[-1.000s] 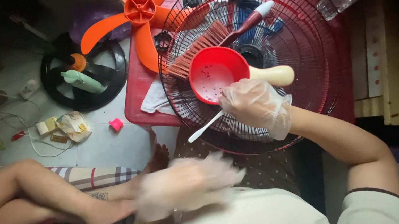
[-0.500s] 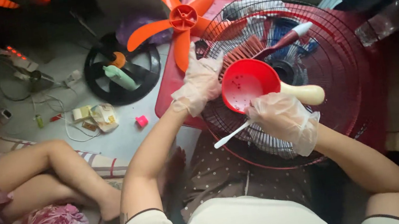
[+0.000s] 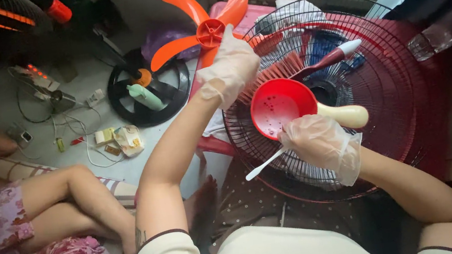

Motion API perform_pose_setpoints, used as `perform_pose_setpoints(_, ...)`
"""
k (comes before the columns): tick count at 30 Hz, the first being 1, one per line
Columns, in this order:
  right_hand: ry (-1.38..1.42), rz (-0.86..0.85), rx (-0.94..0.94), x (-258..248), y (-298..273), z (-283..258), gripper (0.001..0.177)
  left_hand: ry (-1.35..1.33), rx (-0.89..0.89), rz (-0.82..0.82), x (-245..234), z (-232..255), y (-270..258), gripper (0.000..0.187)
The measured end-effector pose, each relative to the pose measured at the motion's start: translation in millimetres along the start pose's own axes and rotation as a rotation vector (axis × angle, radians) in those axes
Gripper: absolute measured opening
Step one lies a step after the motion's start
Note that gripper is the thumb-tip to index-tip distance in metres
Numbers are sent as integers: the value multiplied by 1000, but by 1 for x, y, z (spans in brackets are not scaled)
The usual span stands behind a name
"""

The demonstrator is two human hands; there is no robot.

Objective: Cleaning a fan grill using a toothbrush and cleaning solution.

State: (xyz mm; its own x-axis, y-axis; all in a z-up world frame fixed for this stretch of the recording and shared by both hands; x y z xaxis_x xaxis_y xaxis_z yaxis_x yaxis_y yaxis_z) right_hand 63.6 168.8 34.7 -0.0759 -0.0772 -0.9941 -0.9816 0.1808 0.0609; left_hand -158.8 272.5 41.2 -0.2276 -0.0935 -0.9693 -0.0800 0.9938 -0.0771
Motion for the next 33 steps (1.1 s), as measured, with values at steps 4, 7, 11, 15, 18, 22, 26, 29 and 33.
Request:
perform_pose_setpoints(4,-131,-19,-97,-2,4,-6,34,-21,47,33,38,24,-5,19)
perform_pose_setpoints(7,-147,-43,-101,3,2,-4,33,-137,4,3,3,25,-32,24)
perform_pose_setpoints(11,-137,-44,-100,-3,3,-7,31,-17,212,181,39,33,7,27)
perform_pose_setpoints(15,-213,32,-114,-5,4,-14,28,404,378,339,-29,19,-22,10)
perform_pose_setpoints(18,-35,12,-21,-10,5,-12,26,1794,312,833,-40,24,-22,78)
perform_pose_setpoints(22,-136,36,-89,-54,16,-18,13,1025,484,514,-75,28,-23,31)
perform_pose_setpoints(26,-84,108,-106,-86,20,-23,12,838,398,611,-99,21,-14,21)
perform_pose_setpoints(29,-73,98,-164,-77,17,-21,11,646,329,722,-129,13,-14,18)
perform_pose_setpoints(33,-106,77,-203,-80,23,-20,12,420,274,955,-112,28,35,33)
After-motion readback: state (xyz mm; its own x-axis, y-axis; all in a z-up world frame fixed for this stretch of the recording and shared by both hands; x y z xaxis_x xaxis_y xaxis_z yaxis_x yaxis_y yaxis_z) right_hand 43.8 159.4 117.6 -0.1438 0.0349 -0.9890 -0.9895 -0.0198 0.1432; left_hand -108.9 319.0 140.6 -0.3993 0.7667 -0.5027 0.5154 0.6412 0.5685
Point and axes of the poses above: each hand's wrist, its own y-axis towards the middle knuckle, its own x-axis out of the palm, z = x × y, the point moved 5 cm from there along y, towards the middle knuckle, and after that the axes turned 15 degrees about -x, right-handed, at the moved point
